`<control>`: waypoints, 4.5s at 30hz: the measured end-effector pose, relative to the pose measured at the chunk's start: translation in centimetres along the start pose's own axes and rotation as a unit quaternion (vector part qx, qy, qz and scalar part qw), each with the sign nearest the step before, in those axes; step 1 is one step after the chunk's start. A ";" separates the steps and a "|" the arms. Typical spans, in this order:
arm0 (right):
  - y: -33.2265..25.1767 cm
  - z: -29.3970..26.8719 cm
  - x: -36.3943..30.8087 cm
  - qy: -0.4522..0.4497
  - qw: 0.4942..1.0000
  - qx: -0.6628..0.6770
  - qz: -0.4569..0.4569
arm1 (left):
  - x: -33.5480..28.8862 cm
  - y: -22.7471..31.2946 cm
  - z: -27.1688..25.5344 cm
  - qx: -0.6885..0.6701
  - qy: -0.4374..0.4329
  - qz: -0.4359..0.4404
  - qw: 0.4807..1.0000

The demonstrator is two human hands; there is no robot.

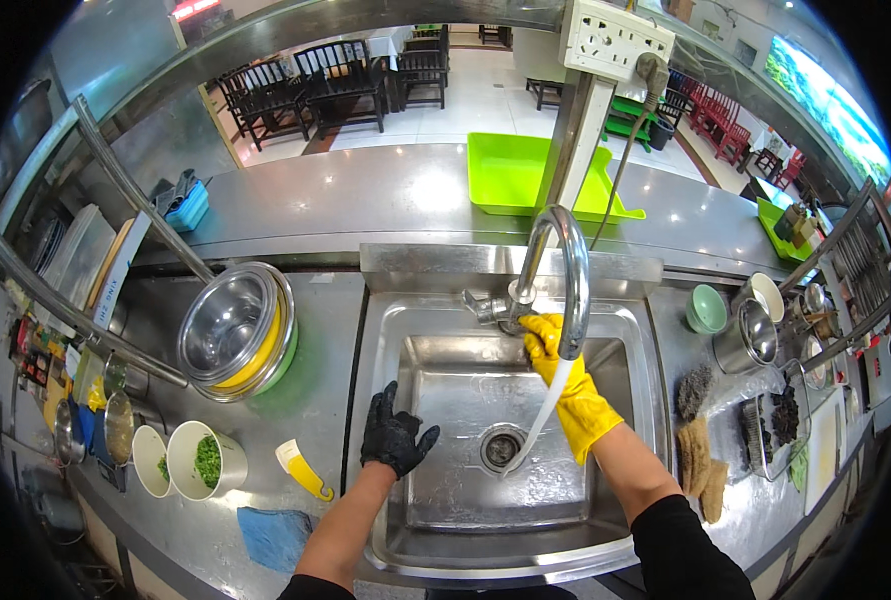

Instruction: The person scrubs a stainless steel sink using a steel wool pad and a blue cloth while wearing yellow and black gloves. They rinse the sink and tools under running water, wipe the surrounding countertop, and return to scrubbing the sink basin and drain area.

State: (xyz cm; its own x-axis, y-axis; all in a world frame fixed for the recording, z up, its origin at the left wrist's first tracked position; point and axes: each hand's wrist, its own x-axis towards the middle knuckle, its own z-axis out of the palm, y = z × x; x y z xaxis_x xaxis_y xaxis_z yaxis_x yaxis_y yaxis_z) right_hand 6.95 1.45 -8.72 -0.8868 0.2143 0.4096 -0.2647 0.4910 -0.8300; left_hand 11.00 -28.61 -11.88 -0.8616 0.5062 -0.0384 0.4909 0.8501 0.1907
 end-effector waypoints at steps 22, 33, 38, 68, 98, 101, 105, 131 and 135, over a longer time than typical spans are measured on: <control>5.1 2.2 -9.6 -0.211 0.851 0.281 0.391 | 0.4 0.4 0.4 -0.003 0.076 -0.012 0.997; 0.0 0.4 -18.5 -0.143 0.739 0.330 0.569 | 1.0 0.5 0.5 0.057 0.047 0.021 0.997; 1.5 -0.8 -17.7 -0.338 0.800 0.043 0.495 | 0.9 0.4 0.6 0.034 0.053 0.015 0.998; 8.2 -9.1 -25.8 -0.614 0.640 -0.378 0.266 | 0.8 -0.3 1.4 0.043 0.098 0.046 0.993; -7.6 -14.4 -31.6 -0.211 0.926 -0.309 0.053 | 0.7 -1.0 2.4 0.058 0.087 0.052 0.993; -10.1 -8.3 -30.5 -0.277 0.933 -0.223 0.061 | 0.8 -1.1 2.6 0.057 0.077 0.044 0.994; -13.1 -0.8 -29.3 -0.320 0.935 -0.149 -0.014 | 1.0 -1.0 2.3 0.055 0.069 0.031 0.996; -11.6 21.0 -14.2 -0.197 0.968 -0.156 -0.022 | -3.7 -7.0 -7.6 -0.620 0.065 -0.122 0.773; -14.1 19.9 -21.6 -0.234 0.962 -0.101 -0.098 | -5.2 -8.3 -6.9 -0.649 0.102 -0.112 0.745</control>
State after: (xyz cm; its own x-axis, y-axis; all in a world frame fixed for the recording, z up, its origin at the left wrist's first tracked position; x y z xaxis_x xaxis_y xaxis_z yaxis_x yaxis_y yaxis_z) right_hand 22.31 -26.87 -13.41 -0.9134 -0.2788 0.2965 -0.4068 0.6477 -0.6442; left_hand 10.49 -39.33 -6.52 -0.9697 0.2283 -0.0874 -0.0932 -0.0144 0.9955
